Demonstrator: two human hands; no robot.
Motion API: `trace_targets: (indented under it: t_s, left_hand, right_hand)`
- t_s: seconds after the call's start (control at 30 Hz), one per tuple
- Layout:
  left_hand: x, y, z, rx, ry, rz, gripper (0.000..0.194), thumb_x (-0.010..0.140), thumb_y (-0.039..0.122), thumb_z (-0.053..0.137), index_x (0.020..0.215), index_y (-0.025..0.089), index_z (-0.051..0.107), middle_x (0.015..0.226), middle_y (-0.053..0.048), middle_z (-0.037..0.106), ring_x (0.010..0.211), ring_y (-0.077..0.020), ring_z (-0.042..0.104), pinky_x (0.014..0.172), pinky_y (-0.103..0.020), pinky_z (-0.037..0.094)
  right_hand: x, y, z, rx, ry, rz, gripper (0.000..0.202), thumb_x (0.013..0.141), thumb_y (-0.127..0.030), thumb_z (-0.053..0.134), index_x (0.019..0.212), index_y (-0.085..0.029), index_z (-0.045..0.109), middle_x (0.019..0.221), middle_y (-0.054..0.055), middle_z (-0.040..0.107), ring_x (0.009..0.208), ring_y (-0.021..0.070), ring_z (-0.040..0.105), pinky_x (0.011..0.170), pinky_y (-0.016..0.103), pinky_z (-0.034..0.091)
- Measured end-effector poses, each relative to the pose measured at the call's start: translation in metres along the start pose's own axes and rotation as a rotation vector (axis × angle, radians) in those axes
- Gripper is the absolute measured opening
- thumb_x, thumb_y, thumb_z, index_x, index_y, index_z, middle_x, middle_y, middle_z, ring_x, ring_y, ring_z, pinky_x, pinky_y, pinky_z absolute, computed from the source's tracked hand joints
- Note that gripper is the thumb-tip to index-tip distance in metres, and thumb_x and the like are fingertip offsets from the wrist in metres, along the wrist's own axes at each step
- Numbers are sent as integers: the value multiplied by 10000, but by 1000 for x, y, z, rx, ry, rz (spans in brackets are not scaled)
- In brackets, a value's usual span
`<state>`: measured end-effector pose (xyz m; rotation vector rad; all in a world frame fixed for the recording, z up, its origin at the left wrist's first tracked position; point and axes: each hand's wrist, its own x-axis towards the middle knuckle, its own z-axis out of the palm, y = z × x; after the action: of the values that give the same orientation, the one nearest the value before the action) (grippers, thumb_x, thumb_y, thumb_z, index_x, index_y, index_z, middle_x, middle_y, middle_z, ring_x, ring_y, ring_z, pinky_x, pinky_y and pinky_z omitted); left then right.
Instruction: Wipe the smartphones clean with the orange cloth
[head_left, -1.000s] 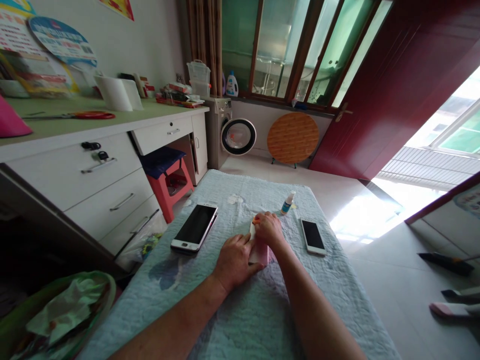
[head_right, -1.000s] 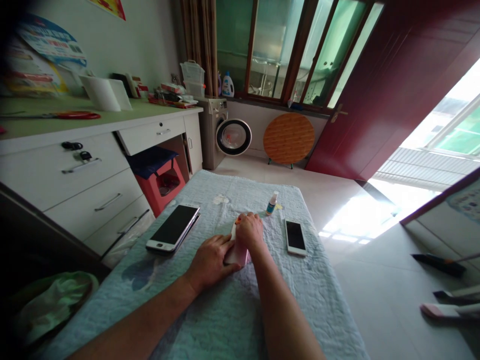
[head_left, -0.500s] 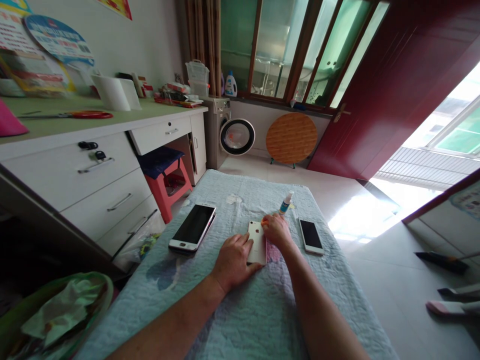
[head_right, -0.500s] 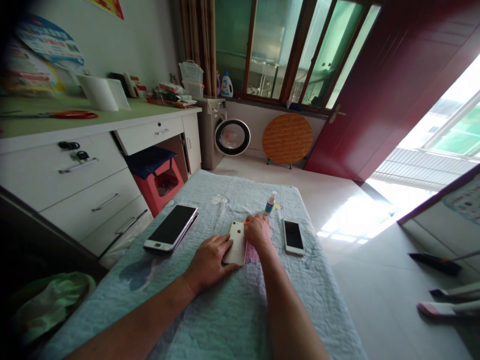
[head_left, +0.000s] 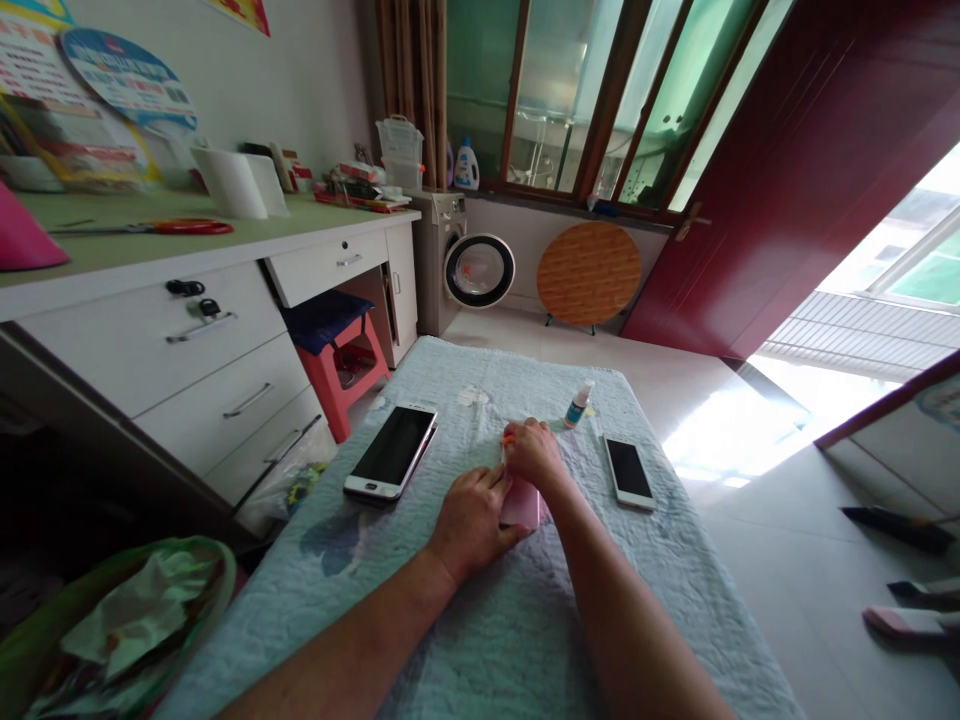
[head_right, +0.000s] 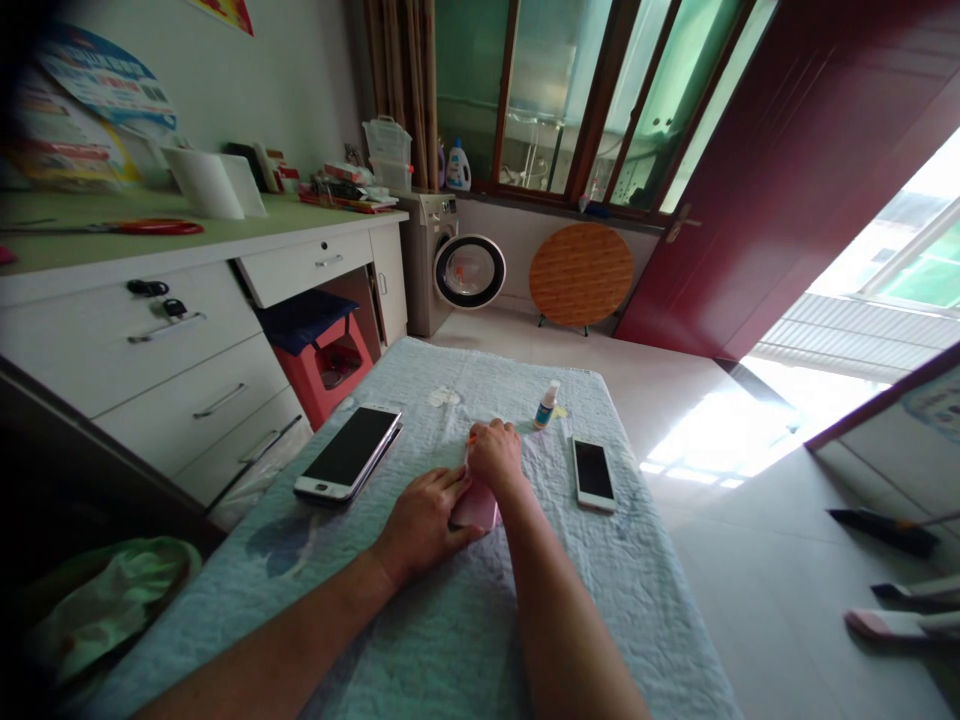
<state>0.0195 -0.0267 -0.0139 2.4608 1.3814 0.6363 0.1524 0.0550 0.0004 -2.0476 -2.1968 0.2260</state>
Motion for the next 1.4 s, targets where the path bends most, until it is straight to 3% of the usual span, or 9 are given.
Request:
trace_targets:
  t_s: [0.3,0.63,0.9,1.2,1.4]
  left_hand:
    - [-1,1,0,35,-4,-8,527,757,559,686,1114,176,625,1170,-111,628,1069,-308,554,964,-437,416]
    - [0,4,-3,12,7,4,422,818,517,615,1085,191,634,1095,-94,645,1020,-294,566,932,-422,432]
    - [0,6,-6,-19,10,9,507,847,560,558,1195,195,604,1132,-99,632,1029,-297,561,927,-425,434]
    - [0,5,-5,-4,-8,-19,457,834,561,572,1099,194,634,1114,-102,644,1037,-299,565,935,-427,428]
    - [0,6,-6,-8,1,-7,451,844,576,553,1081,203,642,1094,-91,639,1016,-292,567,915,-418,438]
  right_hand:
    - [-11,29,-1,43,54,28,280,899,-262,480,1057,-256,712,998,77,614,953,208,506,824,305,334]
    - [-25,14,7,11,100,-99,344,992,-330,373,1045,-294,710,962,60,561,914,188,473,796,278,318]
    - [-36,13,8,13,132,-151,358,997,-400,367,966,-285,705,923,41,547,875,174,457,779,277,306]
    - [-30,10,9,-6,100,-59,319,990,-361,378,1049,-322,689,960,45,549,916,194,465,791,287,326]
    - [-35,11,7,-37,99,-69,314,979,-336,391,980,-288,702,969,56,557,911,203,465,786,299,320]
